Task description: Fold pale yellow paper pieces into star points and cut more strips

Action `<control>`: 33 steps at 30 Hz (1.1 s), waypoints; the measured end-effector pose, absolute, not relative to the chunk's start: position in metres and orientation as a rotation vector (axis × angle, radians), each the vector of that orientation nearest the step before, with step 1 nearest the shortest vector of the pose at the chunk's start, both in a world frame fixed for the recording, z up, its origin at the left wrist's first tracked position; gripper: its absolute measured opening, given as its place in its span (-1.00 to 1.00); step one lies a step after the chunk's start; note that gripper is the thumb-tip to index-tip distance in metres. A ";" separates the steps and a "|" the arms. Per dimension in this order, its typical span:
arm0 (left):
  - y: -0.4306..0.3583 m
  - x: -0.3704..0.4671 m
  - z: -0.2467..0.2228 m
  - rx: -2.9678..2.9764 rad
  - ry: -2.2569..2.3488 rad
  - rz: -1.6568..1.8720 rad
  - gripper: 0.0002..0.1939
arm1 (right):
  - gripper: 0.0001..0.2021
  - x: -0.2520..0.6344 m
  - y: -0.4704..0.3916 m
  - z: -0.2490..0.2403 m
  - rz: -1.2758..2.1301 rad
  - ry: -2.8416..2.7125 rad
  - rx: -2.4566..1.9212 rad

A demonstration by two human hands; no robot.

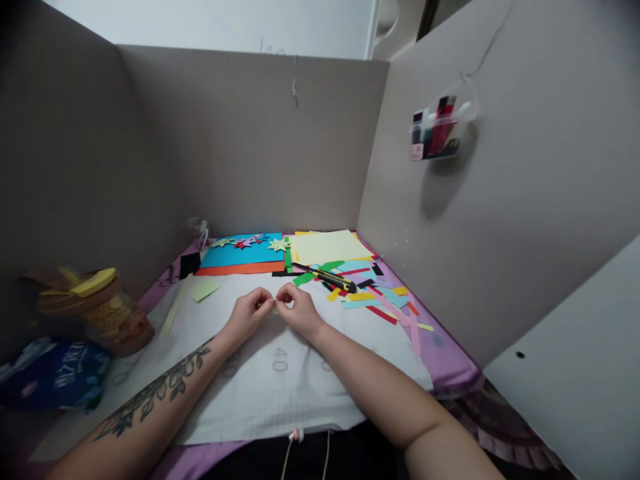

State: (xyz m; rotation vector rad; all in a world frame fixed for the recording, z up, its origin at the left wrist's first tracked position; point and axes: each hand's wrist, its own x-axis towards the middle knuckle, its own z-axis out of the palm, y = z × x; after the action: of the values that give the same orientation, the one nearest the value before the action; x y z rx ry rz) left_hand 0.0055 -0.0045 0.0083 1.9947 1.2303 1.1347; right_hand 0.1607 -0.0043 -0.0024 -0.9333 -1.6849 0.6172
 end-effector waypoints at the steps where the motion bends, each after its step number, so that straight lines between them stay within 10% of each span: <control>1: -0.004 0.006 0.008 1.987 1.221 1.117 -0.89 | -0.96 0.160 -0.004 -0.003 0.623 -1.688 -0.939; 14: 0.005 -0.001 -0.007 1.918 1.135 0.951 -0.51 | -0.89 0.164 0.009 -0.014 0.811 -1.531 -0.944; 33: 0.005 0.000 0.000 1.910 1.194 0.874 -0.81 | -0.90 0.159 0.003 -0.011 0.778 -1.584 -0.944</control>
State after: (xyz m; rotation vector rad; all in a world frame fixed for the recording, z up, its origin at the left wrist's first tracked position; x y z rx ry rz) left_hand 0.0003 0.0054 -0.0002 1.9103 1.1941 0.8740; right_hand 0.1593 0.0031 -0.0109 -0.9443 -1.5839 0.7782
